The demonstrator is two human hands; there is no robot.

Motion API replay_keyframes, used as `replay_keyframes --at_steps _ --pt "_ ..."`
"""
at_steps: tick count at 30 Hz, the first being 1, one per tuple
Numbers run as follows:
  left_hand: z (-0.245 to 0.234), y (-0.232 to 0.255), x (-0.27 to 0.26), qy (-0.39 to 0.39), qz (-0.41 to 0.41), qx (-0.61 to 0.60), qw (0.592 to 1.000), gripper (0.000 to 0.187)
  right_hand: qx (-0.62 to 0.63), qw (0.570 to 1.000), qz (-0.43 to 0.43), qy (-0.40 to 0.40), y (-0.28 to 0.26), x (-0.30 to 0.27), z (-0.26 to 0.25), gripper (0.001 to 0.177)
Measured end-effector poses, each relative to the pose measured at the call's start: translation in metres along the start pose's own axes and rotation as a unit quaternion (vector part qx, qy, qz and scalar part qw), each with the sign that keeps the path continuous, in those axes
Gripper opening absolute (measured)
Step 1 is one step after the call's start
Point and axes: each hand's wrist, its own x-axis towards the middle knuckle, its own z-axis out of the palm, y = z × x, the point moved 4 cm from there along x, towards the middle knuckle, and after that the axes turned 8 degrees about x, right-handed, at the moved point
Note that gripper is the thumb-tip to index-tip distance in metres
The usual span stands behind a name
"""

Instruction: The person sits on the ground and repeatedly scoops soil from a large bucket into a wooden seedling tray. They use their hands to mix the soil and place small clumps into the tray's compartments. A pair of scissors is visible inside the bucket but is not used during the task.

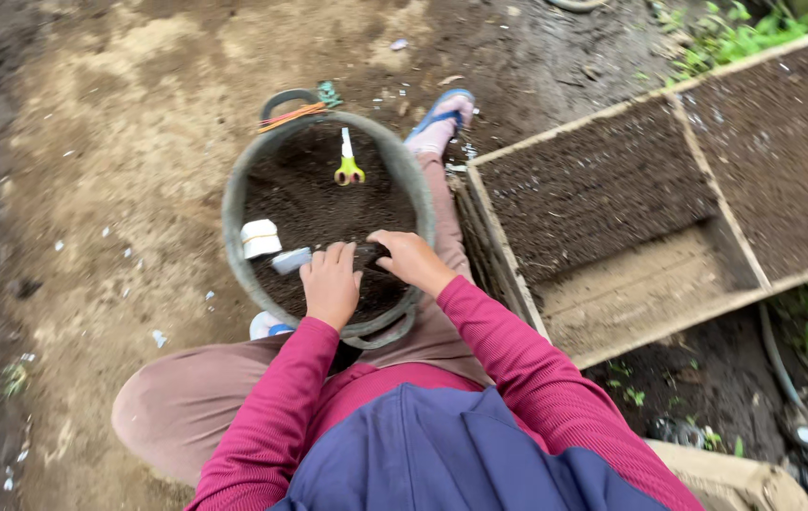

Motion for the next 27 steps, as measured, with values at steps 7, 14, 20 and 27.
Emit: replay_keyframes --at_steps 7,14,20,27 --pt "0.061 0.02 0.032 -0.251 -0.017 -0.476 0.843 0.062 -0.003 0.998 -0.055 -0.002 -0.002 -0.012 -0.026 0.033" --pt "0.082 0.013 0.02 -0.321 -0.209 -0.743 0.549 0.022 -0.042 0.995 -0.092 -0.001 -0.008 -0.007 -0.017 0.028" --pt "0.126 0.019 0.009 -0.278 -0.318 -0.773 0.474 0.017 -0.017 0.997 -0.071 -0.003 0.007 0.001 -0.005 0.033" --pt "0.118 0.062 0.018 -0.268 -0.338 -0.767 0.475 0.018 -0.06 0.997 -0.045 0.011 0.051 -0.018 -0.013 0.028"
